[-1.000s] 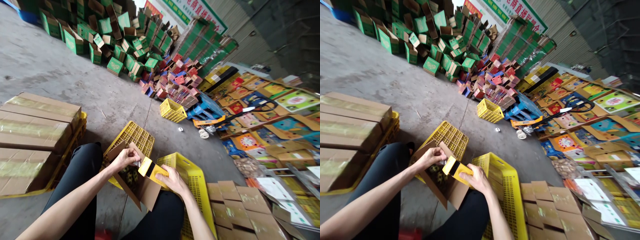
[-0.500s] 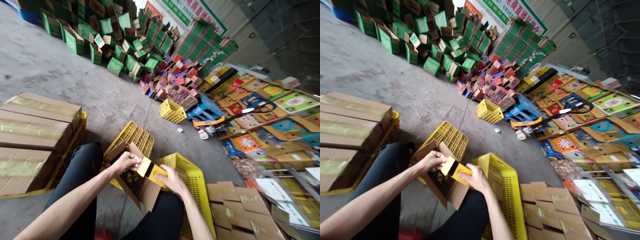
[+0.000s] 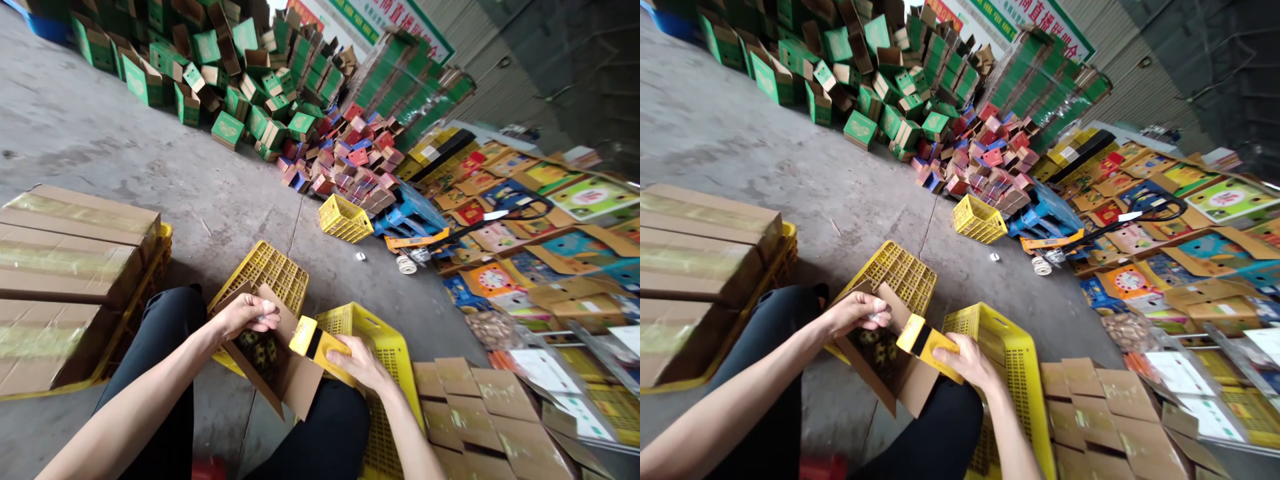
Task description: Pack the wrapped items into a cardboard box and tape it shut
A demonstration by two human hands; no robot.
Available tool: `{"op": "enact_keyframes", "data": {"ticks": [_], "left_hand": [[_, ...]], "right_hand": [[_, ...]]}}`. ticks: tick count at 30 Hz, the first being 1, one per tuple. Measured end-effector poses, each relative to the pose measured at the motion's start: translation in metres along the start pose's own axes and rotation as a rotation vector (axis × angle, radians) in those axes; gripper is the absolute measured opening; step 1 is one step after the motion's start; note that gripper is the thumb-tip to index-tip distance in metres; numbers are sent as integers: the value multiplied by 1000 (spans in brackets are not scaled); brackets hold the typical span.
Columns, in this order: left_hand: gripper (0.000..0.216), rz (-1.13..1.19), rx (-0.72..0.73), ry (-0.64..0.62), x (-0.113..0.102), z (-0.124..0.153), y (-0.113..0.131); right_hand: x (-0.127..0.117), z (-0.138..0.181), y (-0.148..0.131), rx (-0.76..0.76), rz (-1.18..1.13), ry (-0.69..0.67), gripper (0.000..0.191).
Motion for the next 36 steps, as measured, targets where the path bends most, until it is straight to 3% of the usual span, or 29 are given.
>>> {"op": "enact_keyframes", "data": {"ticks": [5,11,20,23,29,36], "left_hand": [[69,-78,16,69,-12,-1,2],[68,-190,99,102,-8,0,0],[28,-678,488,305,17,0,3],[29,-754,502,351,15,-7,3],[31,-873,513,568,-5,-15,12],[28,-839,562,718,-15,-9,18]], "right_hand": [[-9,10,14,22,17,9,60],[1,-6,6,25,197,77,51],[10,-53,-15,115,511,280,49],[15,-75,-23,117,517,312,56],[31,-115,-39,146,488,352,66],[40,-130,-43,35,515,389,70]]}}
Point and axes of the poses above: each hand's wrist, its own z-axis away from the middle knuckle, its own x-axis out of the palm, y = z × x, the point moved 3 cm from there along -z, towards the middle knuckle, and after that the axes turned 13 degrees about -z, right-handed, at the moved point
